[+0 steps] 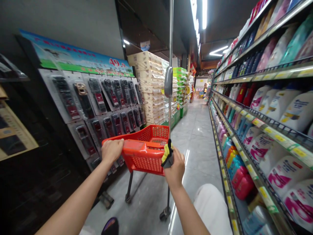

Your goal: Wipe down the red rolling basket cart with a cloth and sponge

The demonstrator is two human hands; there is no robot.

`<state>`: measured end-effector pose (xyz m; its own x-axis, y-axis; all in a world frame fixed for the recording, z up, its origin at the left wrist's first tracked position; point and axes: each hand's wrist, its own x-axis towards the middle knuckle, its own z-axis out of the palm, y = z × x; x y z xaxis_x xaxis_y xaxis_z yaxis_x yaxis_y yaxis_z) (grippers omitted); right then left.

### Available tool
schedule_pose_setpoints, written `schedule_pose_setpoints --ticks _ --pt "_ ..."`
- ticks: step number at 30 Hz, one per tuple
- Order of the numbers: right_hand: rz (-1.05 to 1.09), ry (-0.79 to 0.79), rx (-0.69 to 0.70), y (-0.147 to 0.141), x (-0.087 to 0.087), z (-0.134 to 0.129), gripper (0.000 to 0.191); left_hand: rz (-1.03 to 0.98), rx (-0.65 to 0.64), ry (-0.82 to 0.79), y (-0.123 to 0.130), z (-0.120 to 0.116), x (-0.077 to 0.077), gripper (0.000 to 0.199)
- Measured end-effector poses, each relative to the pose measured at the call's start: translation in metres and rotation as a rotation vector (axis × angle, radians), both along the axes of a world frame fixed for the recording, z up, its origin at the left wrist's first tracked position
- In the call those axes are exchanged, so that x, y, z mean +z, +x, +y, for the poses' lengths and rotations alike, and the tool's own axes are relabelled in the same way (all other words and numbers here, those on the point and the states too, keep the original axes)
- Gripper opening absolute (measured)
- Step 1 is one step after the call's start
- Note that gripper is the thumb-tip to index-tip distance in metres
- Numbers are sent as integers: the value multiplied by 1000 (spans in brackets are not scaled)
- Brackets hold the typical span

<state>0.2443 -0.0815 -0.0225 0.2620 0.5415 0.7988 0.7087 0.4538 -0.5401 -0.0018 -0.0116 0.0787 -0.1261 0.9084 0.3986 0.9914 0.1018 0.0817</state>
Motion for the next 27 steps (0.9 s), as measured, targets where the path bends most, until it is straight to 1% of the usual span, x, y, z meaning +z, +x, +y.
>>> schedule_pose_setpoints --ticks 2,4,5,6,8,10,12,14,16,18,19,21,23,25,27 --pt "-28 7 -75 -13 5 -10 45 8 32 20 12 -8 0 63" --pt "-113 12 -70 -19 9 -15 45 22 28 19 19 -14 1 63" --pt "-148 21 -59 -17 10 -14 43 26 -6 3 20 -16 2 63" --pt "-164 34 -56 -11 11 -12 41 26 -67 -21 18 -17 4 64" --pt "-146 55 -72 8 11 -4 38 29 -239 -97 9 -17 8 64" --pt "-70 57 -98 32 12 7 34 59 -391 -169 -2 -13 11 62" --pt "35 39 -134 50 12 18 30 100 -469 -192 -10 -9 12 60" --pt "122 23 -182 54 14 27 28 112 -480 -176 -9 -8 9 61" --pt "142 19 -207 42 16 31 29 84 -419 -146 -1 -9 4 65" --pt "90 37 -165 15 16 30 33 64 -358 -129 11 -12 -1 67" --pt "48 49 -125 -2 16 28 35 61 -356 -124 17 -14 -3 67" --pt "-35 56 -53 -36 17 23 37 64 -403 -122 27 -17 -5 63" --pt "-105 46 -28 -63 19 18 38 46 -445 -120 34 -20 -5 61" --pt "-202 30 -15 -76 21 14 39 26 -452 -120 38 -22 -4 61" --pt "-304 14 -8 -69 21 12 45 38 -435 -105 40 -24 -4 62"
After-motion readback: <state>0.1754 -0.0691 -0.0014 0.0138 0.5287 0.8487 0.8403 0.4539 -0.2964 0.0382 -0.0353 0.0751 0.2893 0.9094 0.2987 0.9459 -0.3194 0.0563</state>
